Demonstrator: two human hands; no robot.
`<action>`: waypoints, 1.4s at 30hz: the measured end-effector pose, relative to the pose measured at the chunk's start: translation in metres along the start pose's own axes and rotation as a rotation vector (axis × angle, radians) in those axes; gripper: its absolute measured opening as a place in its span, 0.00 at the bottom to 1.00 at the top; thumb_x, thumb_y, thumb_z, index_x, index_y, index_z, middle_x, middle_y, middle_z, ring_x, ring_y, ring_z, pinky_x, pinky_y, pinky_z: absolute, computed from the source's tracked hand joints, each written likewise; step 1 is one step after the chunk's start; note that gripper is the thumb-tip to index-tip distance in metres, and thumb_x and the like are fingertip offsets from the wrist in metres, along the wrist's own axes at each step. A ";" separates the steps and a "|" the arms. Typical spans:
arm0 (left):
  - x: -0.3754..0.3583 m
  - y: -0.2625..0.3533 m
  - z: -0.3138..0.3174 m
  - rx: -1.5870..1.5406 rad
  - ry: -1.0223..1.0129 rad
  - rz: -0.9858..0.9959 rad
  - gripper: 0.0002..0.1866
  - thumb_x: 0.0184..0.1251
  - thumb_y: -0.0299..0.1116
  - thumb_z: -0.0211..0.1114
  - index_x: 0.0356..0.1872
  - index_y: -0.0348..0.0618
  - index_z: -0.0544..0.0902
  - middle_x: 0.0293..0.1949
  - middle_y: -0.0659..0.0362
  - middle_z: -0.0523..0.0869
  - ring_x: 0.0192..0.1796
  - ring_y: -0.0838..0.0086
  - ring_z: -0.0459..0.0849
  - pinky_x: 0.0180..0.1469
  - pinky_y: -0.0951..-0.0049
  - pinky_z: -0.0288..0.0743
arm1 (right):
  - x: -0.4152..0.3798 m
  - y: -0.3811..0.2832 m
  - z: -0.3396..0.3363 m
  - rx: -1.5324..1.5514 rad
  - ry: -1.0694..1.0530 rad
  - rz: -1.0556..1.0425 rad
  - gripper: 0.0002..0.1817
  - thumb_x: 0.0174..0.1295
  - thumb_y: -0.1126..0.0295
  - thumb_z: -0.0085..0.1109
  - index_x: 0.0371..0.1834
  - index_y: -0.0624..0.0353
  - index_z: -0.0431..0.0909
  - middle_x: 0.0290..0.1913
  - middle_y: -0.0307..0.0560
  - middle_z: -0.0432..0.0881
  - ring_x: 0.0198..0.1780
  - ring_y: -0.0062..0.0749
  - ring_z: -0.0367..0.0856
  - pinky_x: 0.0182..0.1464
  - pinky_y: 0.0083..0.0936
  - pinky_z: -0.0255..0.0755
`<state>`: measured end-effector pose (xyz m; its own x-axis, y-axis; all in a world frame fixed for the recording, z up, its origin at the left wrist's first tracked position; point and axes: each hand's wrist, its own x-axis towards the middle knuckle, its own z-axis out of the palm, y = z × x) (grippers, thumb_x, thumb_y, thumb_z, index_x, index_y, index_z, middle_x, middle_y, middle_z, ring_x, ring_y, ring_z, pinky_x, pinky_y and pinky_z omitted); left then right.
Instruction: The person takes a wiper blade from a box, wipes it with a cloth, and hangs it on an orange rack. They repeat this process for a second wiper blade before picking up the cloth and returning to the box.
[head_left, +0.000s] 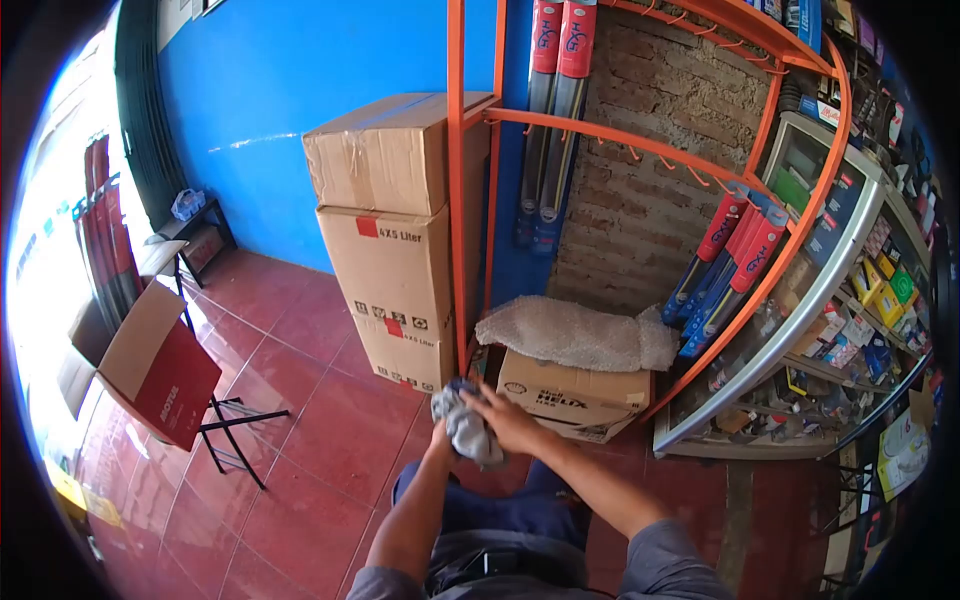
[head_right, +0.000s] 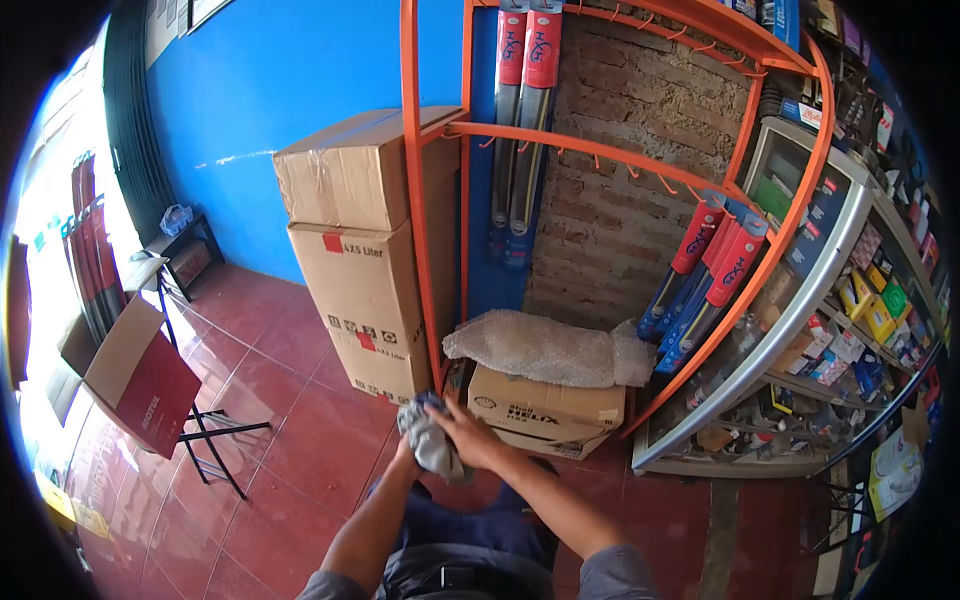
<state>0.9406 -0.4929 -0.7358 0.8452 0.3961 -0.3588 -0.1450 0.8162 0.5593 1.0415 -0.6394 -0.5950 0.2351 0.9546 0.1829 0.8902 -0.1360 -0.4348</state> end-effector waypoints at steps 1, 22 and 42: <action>-0.004 -0.016 -0.016 -0.001 0.070 -0.058 0.21 0.76 0.46 0.58 0.61 0.46 0.81 0.55 0.54 0.87 0.55 0.62 0.87 0.58 0.57 0.82 | -0.013 -0.002 -0.008 0.012 -0.132 0.009 0.46 0.56 0.75 0.65 0.81 0.42 0.61 0.78 0.65 0.59 0.75 0.60 0.67 0.76 0.42 0.62; -0.224 0.005 0.146 0.186 0.457 -0.372 0.56 0.65 0.84 0.28 0.72 0.43 0.72 0.64 0.47 0.80 0.65 0.48 0.79 0.67 0.40 0.71 | -0.077 -0.098 -0.031 0.694 -0.294 1.097 0.58 0.29 0.38 0.86 0.63 0.67 0.76 0.62 0.62 0.81 0.64 0.46 0.82 0.61 0.37 0.78; -0.603 0.303 0.223 0.921 1.299 0.220 0.43 0.63 0.63 0.66 0.61 0.28 0.75 0.59 0.32 0.81 0.64 0.42 0.80 0.65 0.52 0.75 | 0.081 -0.469 -0.200 0.510 -0.708 0.189 0.50 0.33 0.54 0.87 0.61 0.69 0.74 0.59 0.58 0.81 0.58 0.43 0.83 0.59 0.38 0.78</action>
<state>0.5020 -0.5780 -0.1834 -0.2061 0.9293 -0.3065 0.5507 0.3691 0.7487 0.7212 -0.5514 -0.2001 -0.0862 0.8910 -0.4458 0.5396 -0.3344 -0.7727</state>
